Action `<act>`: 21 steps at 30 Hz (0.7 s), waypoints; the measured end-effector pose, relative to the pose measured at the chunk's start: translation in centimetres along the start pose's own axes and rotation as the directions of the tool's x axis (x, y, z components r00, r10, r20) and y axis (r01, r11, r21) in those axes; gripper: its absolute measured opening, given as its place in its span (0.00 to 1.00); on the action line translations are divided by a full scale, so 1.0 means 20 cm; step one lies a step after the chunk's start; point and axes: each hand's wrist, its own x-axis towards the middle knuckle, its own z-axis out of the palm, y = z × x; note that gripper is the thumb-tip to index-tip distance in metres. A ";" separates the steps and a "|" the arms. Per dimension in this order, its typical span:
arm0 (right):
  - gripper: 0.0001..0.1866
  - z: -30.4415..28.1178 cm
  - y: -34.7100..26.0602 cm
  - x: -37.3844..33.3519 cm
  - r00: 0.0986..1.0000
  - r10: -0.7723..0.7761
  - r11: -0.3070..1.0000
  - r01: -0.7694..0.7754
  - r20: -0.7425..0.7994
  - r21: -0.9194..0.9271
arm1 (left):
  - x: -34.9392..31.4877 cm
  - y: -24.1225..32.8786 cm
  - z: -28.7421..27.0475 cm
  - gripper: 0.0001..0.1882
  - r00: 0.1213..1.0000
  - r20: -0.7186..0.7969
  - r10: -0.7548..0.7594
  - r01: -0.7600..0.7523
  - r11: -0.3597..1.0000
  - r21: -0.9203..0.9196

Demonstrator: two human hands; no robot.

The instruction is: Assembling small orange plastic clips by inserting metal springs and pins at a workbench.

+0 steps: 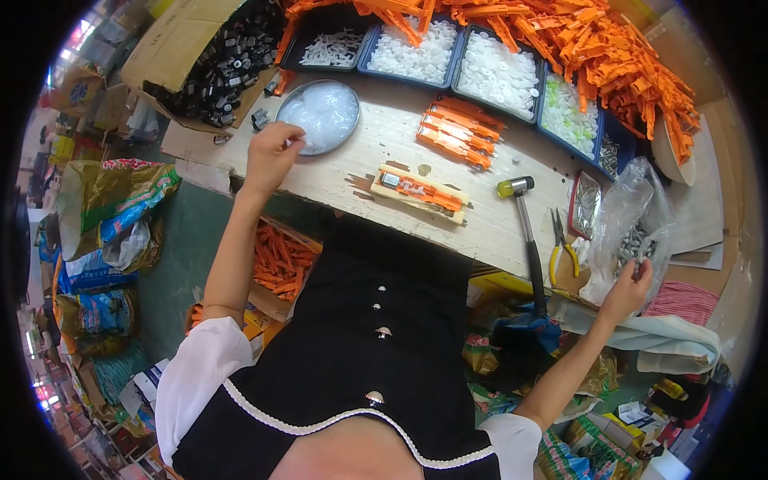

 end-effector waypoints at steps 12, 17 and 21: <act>0.12 0.21 -1.10 -0.53 0.701 -0.535 0.377 -0.303 0.472 0.875 | 0.01 0.34 0.05 0.08 0.908 0.336 -0.251 0.385 0.186 -0.904; 0.11 0.27 -1.25 -0.61 0.715 -0.601 0.254 -0.254 0.358 0.933 | 0.02 0.47 0.09 0.08 0.875 0.442 -0.199 0.466 0.092 -0.880; 0.10 0.30 -1.23 -0.63 0.726 -0.572 0.282 -0.264 0.382 0.922 | 0.01 0.49 0.11 0.07 0.865 0.469 -0.177 0.485 0.057 -0.873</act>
